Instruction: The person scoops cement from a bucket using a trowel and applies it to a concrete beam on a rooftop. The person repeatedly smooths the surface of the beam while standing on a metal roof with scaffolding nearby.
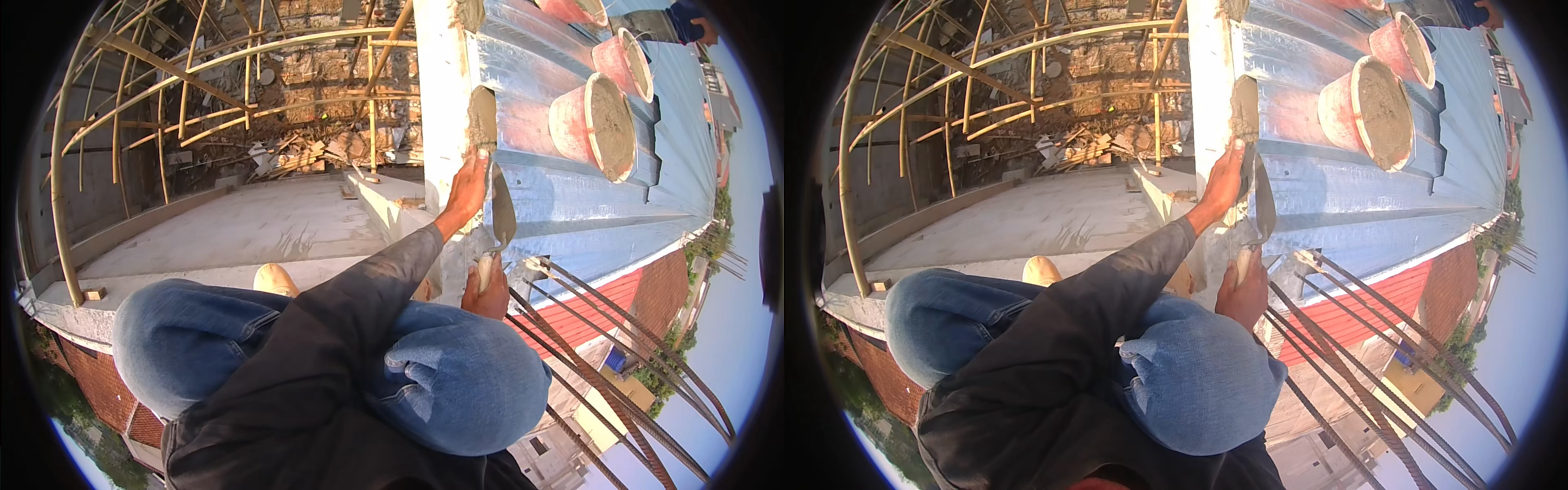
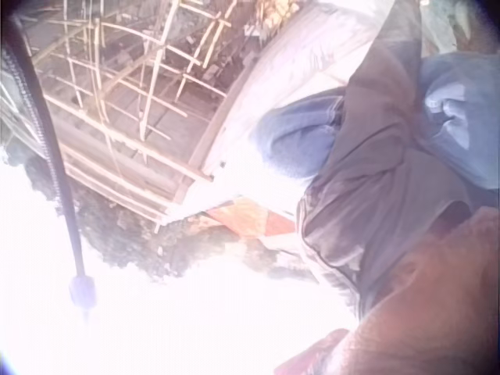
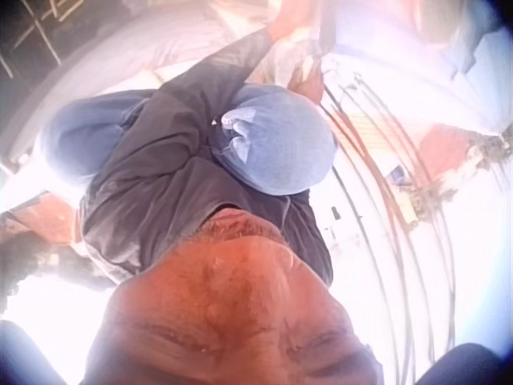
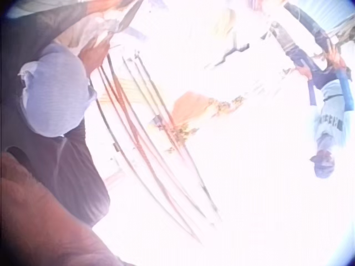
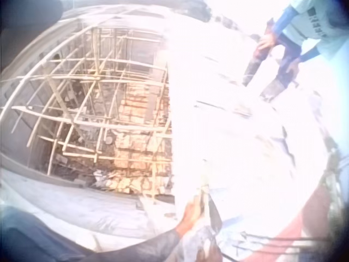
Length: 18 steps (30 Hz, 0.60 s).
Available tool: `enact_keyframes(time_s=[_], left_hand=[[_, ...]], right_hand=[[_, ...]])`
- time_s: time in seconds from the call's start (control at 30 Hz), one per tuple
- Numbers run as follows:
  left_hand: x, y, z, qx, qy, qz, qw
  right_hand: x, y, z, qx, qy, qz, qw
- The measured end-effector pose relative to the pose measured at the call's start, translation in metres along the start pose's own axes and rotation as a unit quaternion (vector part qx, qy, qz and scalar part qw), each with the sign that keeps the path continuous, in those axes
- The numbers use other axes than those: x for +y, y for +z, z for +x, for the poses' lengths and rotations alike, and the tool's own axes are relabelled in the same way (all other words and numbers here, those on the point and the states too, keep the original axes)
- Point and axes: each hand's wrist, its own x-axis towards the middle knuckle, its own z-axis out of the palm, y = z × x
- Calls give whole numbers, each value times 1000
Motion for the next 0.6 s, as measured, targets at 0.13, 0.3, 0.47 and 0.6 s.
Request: enact_keyframes(time_s=[0.13, 0.3, 0.47, 0.6], left_hand=[[-3, 18, -2, 26, 47, 94, 994], [-4, 12, -11, -16, 70, 106, 992], [-17, 1, -15, 20, 103, 75, 992], [-26, 5, -14, 17, 97, 46, 994]], right_hand=[[5, 5, -1, 22, 3, 31, 999], [19, 10, 8, 52, -47, 54, 996], [-13, -12, 21, -34, 59, -27, 997], [-14, -10, 18, -53, 35, -69, 996]])
